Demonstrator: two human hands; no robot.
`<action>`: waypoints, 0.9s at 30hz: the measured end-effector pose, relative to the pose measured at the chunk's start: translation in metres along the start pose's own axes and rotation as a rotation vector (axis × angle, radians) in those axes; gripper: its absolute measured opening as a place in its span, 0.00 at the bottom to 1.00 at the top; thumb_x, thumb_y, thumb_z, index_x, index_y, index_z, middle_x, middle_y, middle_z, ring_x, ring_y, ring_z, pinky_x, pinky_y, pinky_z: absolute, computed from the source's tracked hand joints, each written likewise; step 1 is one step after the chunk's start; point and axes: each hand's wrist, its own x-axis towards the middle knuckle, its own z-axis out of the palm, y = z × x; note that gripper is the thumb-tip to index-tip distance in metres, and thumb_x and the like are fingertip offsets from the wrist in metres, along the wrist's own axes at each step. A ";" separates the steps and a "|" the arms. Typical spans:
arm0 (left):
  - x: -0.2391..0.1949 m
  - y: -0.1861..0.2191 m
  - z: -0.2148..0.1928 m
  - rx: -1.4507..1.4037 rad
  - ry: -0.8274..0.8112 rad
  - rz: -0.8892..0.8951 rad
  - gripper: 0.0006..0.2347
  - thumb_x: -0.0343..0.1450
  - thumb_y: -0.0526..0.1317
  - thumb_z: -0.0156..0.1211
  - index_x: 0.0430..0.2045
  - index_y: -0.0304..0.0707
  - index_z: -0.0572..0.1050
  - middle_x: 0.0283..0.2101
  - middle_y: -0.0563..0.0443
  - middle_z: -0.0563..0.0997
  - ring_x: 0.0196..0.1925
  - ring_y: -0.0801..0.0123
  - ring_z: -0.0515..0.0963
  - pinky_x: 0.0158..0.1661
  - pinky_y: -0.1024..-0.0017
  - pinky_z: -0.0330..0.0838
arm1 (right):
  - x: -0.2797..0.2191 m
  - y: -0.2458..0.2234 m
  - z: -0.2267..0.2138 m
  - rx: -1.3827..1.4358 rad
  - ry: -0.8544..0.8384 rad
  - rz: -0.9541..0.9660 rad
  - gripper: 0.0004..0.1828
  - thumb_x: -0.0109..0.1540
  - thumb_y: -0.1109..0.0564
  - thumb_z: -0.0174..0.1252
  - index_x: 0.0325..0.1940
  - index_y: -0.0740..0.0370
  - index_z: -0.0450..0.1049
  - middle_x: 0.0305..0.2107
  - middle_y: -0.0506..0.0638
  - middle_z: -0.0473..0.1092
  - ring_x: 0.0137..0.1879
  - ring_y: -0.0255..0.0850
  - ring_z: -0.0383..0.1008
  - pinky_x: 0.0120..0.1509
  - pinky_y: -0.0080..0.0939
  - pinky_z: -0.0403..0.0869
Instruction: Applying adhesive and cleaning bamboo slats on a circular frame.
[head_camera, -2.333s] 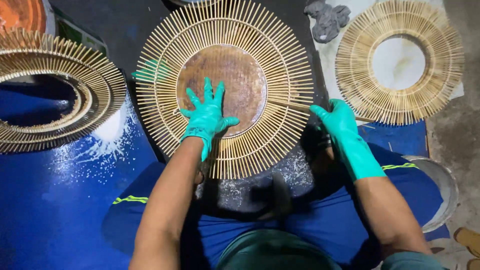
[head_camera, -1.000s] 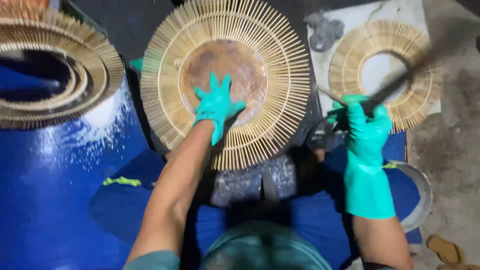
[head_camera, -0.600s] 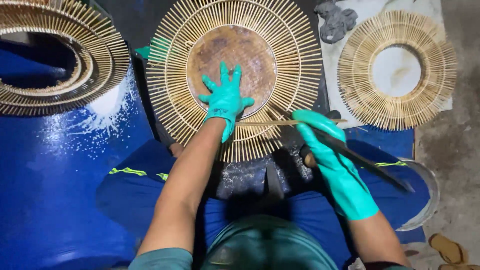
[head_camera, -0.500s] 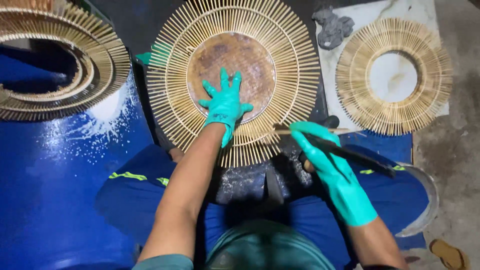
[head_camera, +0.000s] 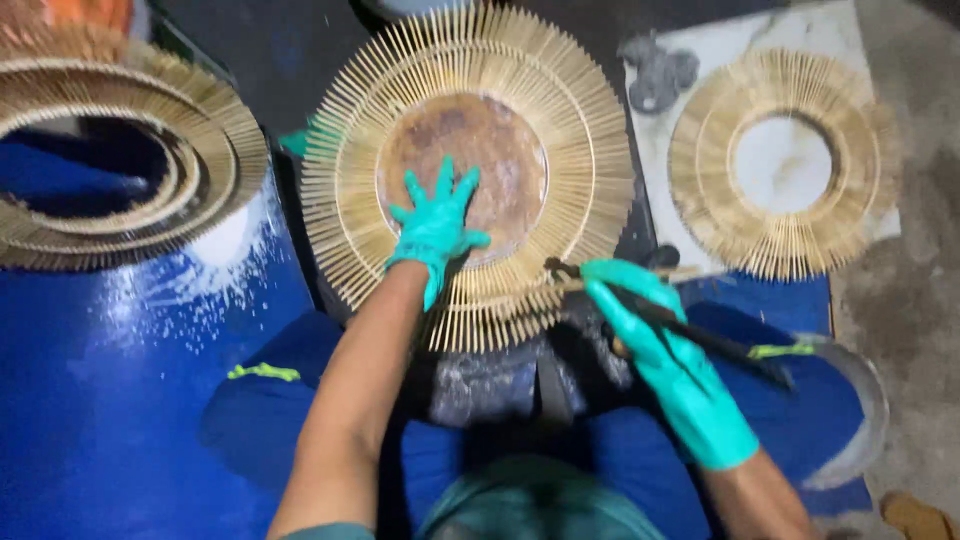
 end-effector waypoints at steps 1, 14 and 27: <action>0.003 -0.003 -0.002 0.029 -0.031 -0.011 0.48 0.57 0.56 0.76 0.72 0.76 0.48 0.79 0.59 0.33 0.77 0.30 0.27 0.62 0.16 0.32 | 0.008 0.004 0.002 0.021 0.004 0.056 0.20 0.65 0.63 0.55 0.62 0.58 0.75 0.58 0.52 0.72 0.56 0.37 0.73 0.53 0.34 0.73; -0.009 0.011 0.002 -0.029 -0.005 -0.051 0.48 0.59 0.56 0.75 0.73 0.71 0.47 0.79 0.56 0.29 0.76 0.25 0.27 0.57 0.12 0.38 | 0.011 0.033 0.017 0.153 0.046 0.165 0.15 0.65 0.59 0.59 0.56 0.61 0.77 0.48 0.48 0.75 0.51 0.37 0.75 0.56 0.35 0.73; -0.014 0.020 -0.003 -0.051 -0.063 -0.105 0.46 0.61 0.59 0.72 0.73 0.75 0.47 0.80 0.58 0.29 0.76 0.25 0.26 0.57 0.12 0.36 | 0.045 0.102 -0.039 -0.036 0.247 0.469 0.15 0.60 0.53 0.68 0.46 0.64 0.78 0.33 0.51 0.77 0.37 0.38 0.76 0.41 0.41 0.75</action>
